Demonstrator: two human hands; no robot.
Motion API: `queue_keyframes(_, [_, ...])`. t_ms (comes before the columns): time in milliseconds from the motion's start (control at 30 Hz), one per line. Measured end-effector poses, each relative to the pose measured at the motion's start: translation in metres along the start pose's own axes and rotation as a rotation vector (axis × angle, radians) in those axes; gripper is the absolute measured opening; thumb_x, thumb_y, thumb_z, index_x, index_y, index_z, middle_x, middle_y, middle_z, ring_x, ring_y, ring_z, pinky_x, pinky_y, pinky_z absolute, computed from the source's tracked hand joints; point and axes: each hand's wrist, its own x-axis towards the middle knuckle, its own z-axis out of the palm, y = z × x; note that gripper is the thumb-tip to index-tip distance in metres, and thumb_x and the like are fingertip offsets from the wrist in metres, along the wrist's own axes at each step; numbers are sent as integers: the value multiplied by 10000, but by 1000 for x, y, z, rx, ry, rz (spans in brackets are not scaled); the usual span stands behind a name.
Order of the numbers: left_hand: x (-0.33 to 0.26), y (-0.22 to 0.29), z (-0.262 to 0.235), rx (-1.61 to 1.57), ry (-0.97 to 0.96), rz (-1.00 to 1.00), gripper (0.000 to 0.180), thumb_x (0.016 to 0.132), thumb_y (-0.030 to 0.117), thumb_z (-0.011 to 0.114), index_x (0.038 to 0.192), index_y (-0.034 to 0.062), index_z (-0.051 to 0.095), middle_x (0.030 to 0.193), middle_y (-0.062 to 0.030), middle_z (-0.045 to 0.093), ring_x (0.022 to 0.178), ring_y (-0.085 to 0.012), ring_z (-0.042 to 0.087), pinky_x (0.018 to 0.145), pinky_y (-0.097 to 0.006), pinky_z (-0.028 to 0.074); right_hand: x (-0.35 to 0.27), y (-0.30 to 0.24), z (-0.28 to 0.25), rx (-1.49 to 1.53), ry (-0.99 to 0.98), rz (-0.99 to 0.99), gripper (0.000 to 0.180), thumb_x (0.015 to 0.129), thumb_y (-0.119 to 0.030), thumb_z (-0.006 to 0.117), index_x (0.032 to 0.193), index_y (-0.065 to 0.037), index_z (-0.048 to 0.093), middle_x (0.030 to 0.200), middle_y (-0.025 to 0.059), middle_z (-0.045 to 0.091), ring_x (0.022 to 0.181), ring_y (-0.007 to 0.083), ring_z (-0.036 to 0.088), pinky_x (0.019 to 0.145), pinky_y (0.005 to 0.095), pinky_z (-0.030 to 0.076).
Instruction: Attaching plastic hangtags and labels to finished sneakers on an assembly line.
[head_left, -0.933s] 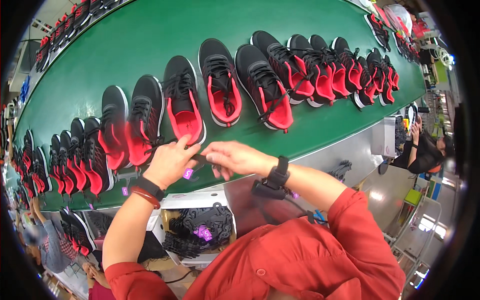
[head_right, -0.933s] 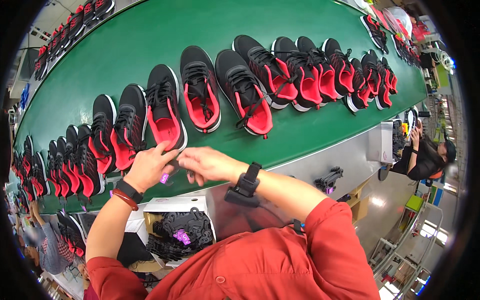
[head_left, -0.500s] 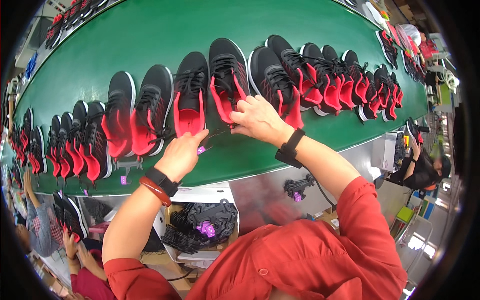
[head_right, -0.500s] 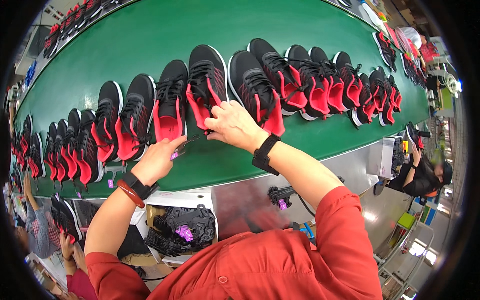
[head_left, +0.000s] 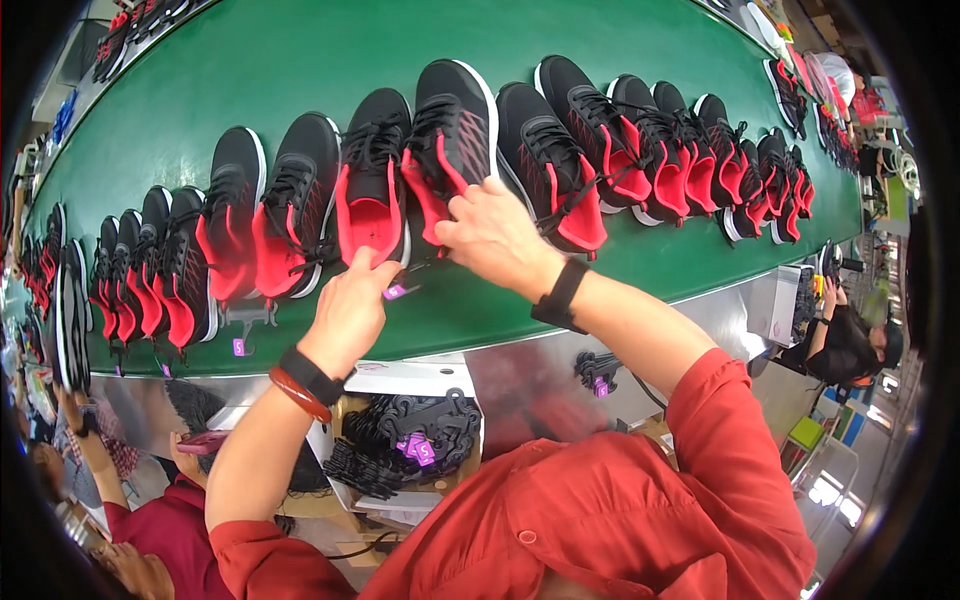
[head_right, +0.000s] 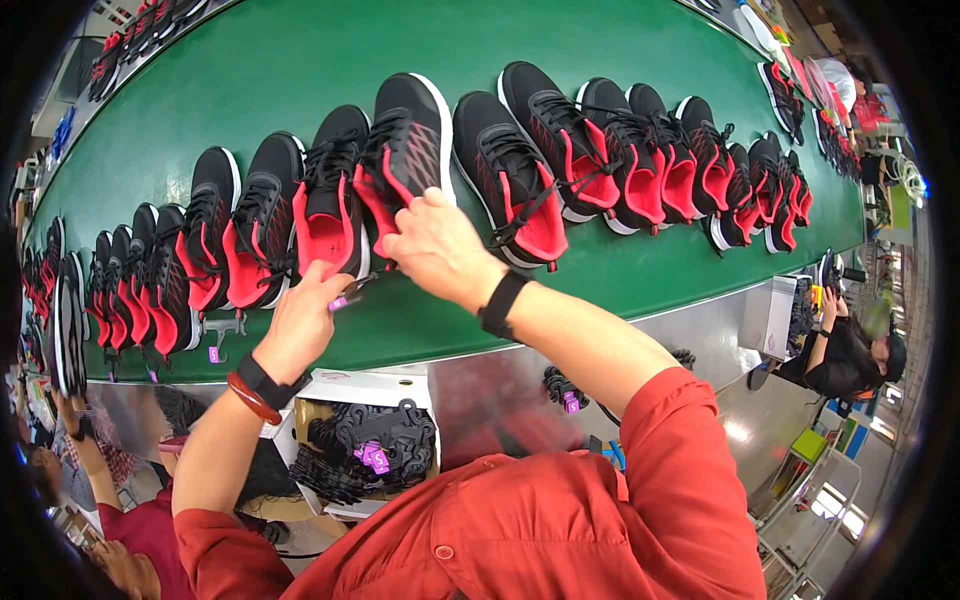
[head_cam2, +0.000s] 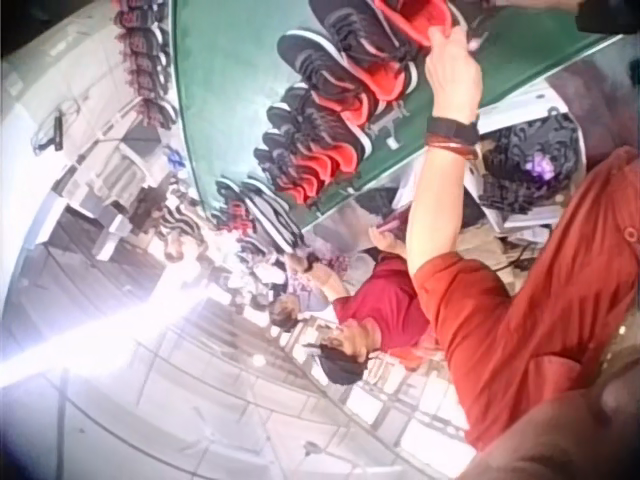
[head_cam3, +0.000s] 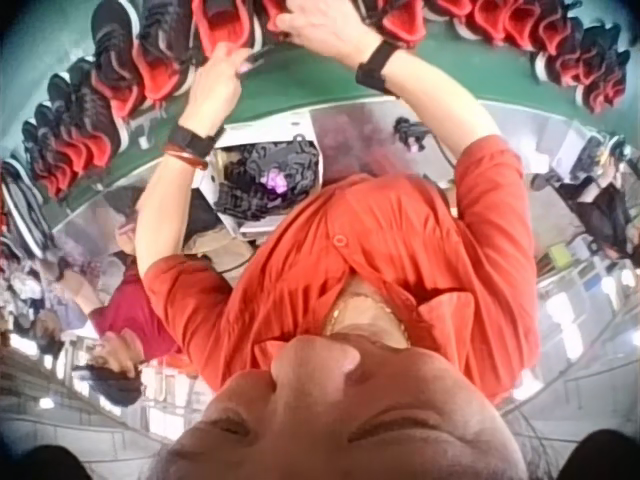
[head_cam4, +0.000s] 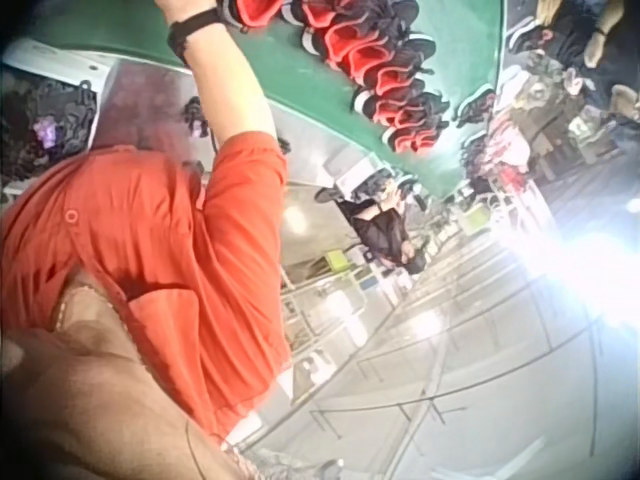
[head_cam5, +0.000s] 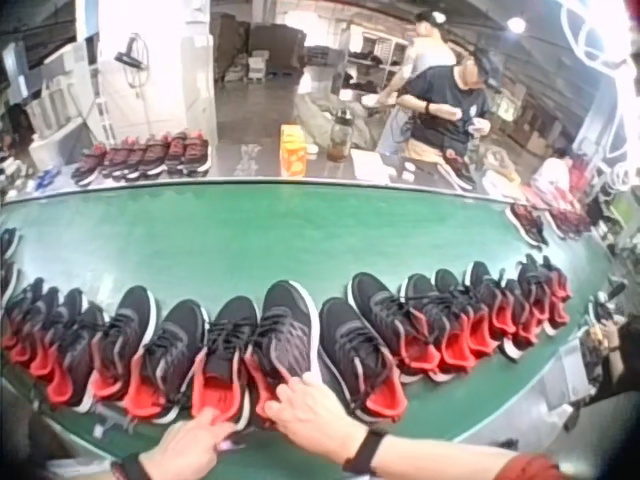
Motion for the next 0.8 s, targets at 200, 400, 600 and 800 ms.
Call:
queue_keyframes(200, [5,16,0,55,-22,-118,385,756,-71,548,1106,64,632,1058,-187,582,852,-432,629,754,-485,513,8,-6,-1,-175,-154,-12,103,803,-238,603,741,-198,674,683,19,584,773,190,581,796,354,354])
queue_keyframes(400, [3,9,11,-159,164,32,461,750,-104,556,1179,54,607,1374,-231,433,1184,-413,532,976,-411,464,-8,18,1,189,95,71,215,713,-212,735,876,-144,612,854,31,549,894,231,555,827,396,380])
queue_keyframes(600, [7,1,26,46,7,82,739,721,-134,504,1377,206,520,1545,-277,193,1130,-455,553,977,-485,475,-30,-15,-68,567,0,216,309,793,-136,713,1064,-55,587,1165,126,571,1056,313,551,890,411,395])
queue_keyframes(800, [-2,18,15,370,289,106,661,726,-102,533,1341,142,542,1364,-270,460,1145,-425,521,978,-485,422,-100,-81,-213,1633,161,-297,179,815,-109,623,948,-5,565,877,147,566,818,343,562,727,396,464])
